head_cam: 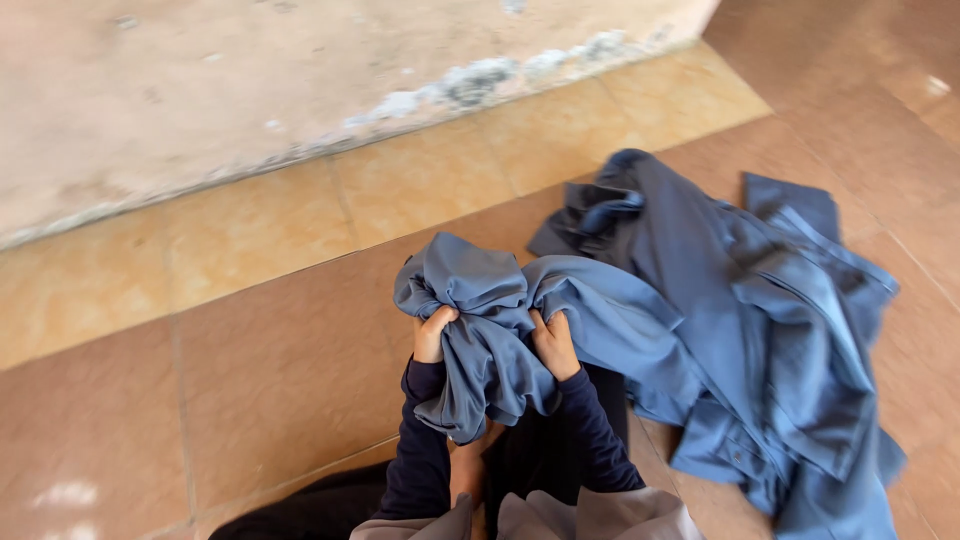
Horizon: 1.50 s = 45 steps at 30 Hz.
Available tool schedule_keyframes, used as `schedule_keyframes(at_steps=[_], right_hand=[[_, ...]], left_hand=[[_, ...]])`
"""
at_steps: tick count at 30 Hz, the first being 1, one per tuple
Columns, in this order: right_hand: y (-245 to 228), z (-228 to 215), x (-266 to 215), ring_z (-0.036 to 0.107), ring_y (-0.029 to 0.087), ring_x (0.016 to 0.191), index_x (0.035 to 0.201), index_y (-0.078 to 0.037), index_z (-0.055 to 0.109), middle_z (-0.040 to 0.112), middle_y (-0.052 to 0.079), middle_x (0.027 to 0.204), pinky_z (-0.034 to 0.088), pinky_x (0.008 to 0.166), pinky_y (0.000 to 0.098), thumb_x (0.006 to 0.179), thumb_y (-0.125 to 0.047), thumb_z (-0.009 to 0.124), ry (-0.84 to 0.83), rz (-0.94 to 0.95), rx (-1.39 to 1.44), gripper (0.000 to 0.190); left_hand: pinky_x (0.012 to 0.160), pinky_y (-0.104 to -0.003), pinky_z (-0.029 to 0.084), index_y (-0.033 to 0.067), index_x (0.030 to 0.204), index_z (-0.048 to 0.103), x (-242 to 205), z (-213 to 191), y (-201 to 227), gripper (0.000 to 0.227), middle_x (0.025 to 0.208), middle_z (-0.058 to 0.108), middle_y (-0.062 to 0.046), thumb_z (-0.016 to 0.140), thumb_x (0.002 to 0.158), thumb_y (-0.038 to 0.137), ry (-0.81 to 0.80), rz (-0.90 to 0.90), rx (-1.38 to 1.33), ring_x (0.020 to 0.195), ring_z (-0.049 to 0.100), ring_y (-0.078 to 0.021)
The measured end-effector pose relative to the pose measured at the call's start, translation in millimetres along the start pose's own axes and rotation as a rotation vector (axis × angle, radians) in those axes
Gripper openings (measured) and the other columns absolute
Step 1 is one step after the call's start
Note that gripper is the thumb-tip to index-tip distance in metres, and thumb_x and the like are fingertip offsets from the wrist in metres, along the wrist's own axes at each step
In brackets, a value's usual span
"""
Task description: Neatly folding pairs of pants while sitting on the floor, smoothing out wrinkles between folds.
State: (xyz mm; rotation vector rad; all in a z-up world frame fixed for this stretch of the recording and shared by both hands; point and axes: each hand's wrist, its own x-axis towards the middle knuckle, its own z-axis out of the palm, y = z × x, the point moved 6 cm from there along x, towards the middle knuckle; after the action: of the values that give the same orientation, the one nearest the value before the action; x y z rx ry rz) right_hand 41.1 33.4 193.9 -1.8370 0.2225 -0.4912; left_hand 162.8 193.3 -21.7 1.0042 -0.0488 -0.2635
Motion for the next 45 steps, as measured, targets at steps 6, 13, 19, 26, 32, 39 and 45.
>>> schedule_keyframes(at_steps=[6,13,19,26,32,39,45], right_hand=[[-72.4,113.8,8.1,0.035,0.019,0.05,0.055,-0.002,0.042,0.032,-0.003,0.058,0.035,0.046,0.0355,0.096,-0.004,0.056,-0.221,-0.128,-0.01,0.043],[-87.3,206.6,-1.8,0.025,0.008,0.044,0.049,-0.01,0.033,0.027,-0.004,0.048,0.023,0.042,0.0214,0.091,-0.001,0.06,-0.308,-0.174,0.029,0.051],[54.0,242.1,-13.0,0.023,0.008,0.034,0.046,-0.021,0.023,0.028,-0.005,0.035,0.022,0.037,0.0235,0.088,-0.016,0.066,-0.191,-0.023,-0.124,0.06],[168.6,239.8,-81.9,0.031,0.045,0.147,0.16,0.003,0.024,0.027,0.031,0.16,0.027,0.121,0.054,0.096,-0.075,0.048,-0.582,0.274,-0.532,0.104],[229.6,257.0,-137.0,0.01,0.043,0.155,0.167,-0.027,0.006,0.01,0.024,0.168,0.018,0.123,0.0585,0.087,-0.086,0.054,-0.851,0.24,-0.597,0.111],[225.9,260.8,-136.4,0.017,0.042,0.154,0.166,-0.028,0.017,0.02,0.023,0.166,0.025,0.122,0.0584,0.098,-0.07,0.048,-0.774,0.171,-0.614,0.085],[232.2,253.6,-135.8,0.03,0.041,0.15,0.16,-0.032,0.033,0.031,0.018,0.162,0.033,0.122,0.0534,0.1,-0.063,0.051,-0.683,0.176,-0.621,0.07]], left_hand=[[0.101,-0.042,0.051,-0.0094,0.129,0.052,-32.7,-123.1,88.8,0.062,0.121,0.062,-0.022,0.08,0.074,-0.006,0.231,0.147,-0.021,0.114,0.06,-0.0246],[0.104,-0.04,0.05,-0.0087,0.133,0.053,-66.2,-219.6,118.6,0.06,0.126,0.063,-0.02,0.079,0.079,-0.006,0.358,0.242,-0.032,0.115,0.062,-0.0238],[0.116,-0.047,0.037,-0.0041,0.147,0.047,-99.1,-200.4,146.2,0.104,0.144,0.056,-0.023,0.098,0.068,0.038,0.463,-0.153,0.232,0.137,0.049,-0.0356],[0.128,-0.042,0.006,-0.0036,0.152,0.042,-127.1,-255.4,30.2,0.143,0.16,0.04,-0.018,0.046,0.064,0.109,0.328,-0.745,0.872,0.153,0.028,-0.0293],[0.129,-0.047,0.003,-0.0068,0.156,0.032,-144.4,-241.4,38.1,0.14,0.164,0.029,-0.024,0.05,0.071,0.103,0.318,-0.685,0.787,0.155,0.02,-0.0346],[0.127,-0.05,0.017,-0.0027,0.158,0.031,-121.7,-291.0,-33.1,0.133,0.163,0.033,-0.023,0.077,0.071,0.087,0.343,-0.611,0.659,0.152,0.027,-0.035],[0.113,-0.046,0.045,0.002,0.145,0.056,-148.1,-295.6,10.2,0.101,0.151,0.05,-0.021,0.083,0.077,0.071,0.252,-0.723,0.486,0.142,0.045,-0.035]])
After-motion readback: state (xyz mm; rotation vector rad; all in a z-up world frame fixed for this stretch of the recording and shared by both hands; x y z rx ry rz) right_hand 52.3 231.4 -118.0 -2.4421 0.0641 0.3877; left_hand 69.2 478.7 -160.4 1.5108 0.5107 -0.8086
